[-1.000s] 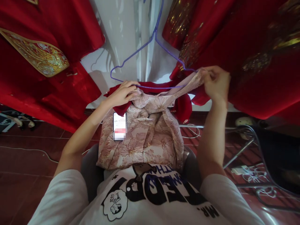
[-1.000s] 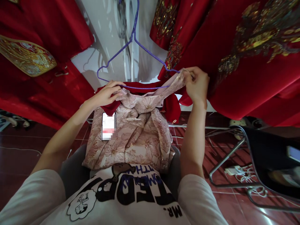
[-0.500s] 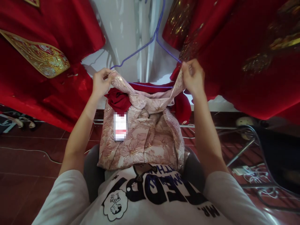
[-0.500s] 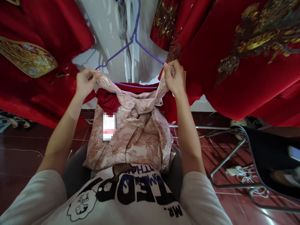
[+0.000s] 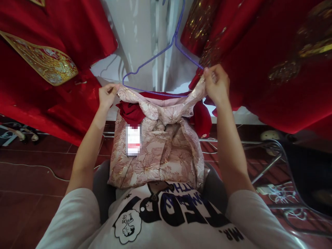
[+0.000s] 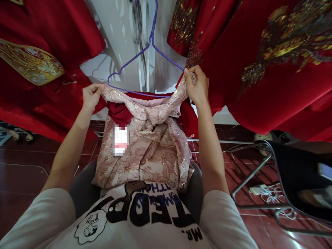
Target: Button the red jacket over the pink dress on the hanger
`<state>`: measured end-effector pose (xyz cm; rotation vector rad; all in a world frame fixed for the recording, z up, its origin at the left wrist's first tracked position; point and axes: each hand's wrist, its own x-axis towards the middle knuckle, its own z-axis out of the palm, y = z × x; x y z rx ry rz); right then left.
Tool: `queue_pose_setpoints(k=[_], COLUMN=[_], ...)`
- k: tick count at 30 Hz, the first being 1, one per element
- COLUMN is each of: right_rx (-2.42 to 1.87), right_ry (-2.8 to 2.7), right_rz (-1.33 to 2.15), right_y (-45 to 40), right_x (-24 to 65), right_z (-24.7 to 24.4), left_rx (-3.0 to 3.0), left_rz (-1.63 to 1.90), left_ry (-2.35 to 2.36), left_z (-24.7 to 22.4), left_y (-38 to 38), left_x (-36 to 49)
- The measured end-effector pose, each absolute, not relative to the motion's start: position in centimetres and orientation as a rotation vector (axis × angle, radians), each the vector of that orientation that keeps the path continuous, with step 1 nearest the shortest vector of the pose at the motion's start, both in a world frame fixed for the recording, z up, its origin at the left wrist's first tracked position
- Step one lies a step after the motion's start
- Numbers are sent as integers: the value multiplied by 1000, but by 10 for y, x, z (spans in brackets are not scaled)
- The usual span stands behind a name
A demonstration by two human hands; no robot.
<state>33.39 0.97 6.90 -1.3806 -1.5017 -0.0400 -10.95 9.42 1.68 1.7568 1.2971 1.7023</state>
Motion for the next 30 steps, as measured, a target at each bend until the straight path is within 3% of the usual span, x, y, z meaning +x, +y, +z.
queue_pose_setpoints(k=[13, 23, 30], right_rx=[-1289, -1240, -1291], right_ry=[-1495, -1520, -1503], right_rz=[2, 19, 21], right_y=[5, 4, 7], right_x=[333, 335, 334], right_z=[71, 65, 65], left_rx=[1727, 2041, 1631], left_rz=[1733, 1551, 1397], left_ry=[1246, 1049, 1176], left_z=[17, 72, 48], left_y=[99, 110, 105], left_x=[-113, -49, -85])
